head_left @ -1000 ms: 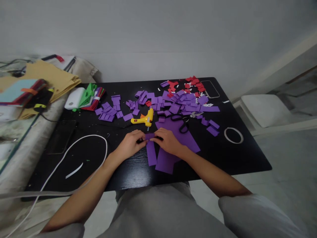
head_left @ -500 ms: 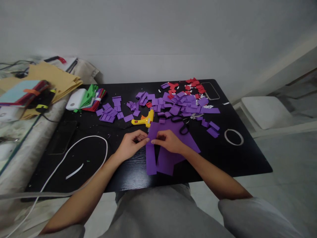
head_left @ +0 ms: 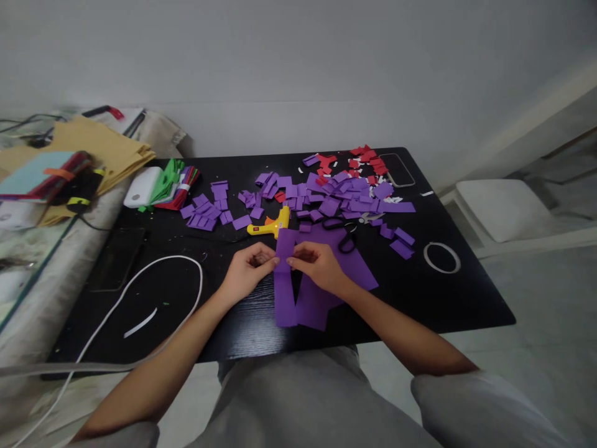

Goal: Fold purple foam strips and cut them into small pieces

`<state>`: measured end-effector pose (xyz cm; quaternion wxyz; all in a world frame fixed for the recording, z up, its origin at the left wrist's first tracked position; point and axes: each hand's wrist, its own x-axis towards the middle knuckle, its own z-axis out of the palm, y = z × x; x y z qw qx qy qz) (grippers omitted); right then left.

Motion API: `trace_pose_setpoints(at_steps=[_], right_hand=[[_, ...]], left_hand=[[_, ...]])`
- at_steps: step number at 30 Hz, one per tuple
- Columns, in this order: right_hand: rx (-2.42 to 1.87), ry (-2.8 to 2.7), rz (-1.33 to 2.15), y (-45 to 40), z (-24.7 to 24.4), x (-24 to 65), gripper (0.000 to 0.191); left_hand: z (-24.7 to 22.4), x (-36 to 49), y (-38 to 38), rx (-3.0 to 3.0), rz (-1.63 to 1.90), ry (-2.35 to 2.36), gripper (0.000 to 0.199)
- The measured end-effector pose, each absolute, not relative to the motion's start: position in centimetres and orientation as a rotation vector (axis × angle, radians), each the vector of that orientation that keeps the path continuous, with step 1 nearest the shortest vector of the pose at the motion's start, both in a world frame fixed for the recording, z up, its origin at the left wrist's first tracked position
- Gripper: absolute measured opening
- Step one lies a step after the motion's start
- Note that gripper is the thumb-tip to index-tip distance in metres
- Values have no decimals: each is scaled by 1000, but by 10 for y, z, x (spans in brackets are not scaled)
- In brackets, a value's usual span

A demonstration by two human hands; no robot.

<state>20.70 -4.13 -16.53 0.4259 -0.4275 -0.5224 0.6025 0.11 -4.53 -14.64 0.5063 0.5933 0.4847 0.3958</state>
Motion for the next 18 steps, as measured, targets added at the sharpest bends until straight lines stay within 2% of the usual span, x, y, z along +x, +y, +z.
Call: trace_pose_setpoints(at_steps=[5, 15, 18], right_hand=[[-1094, -1336, 1445, -44, -165, 206, 17], [-1032, -1413, 1268, -52, -159, 206, 8], [-1023, -1453, 1180, -56, -157, 207, 7]], left_hand=[[-146, 3, -47, 1436, 1007, 1099, 28], [-146, 0, -51, 1525, 1109, 1041, 10], [-143, -1, -51, 1583, 1127, 968, 10]])
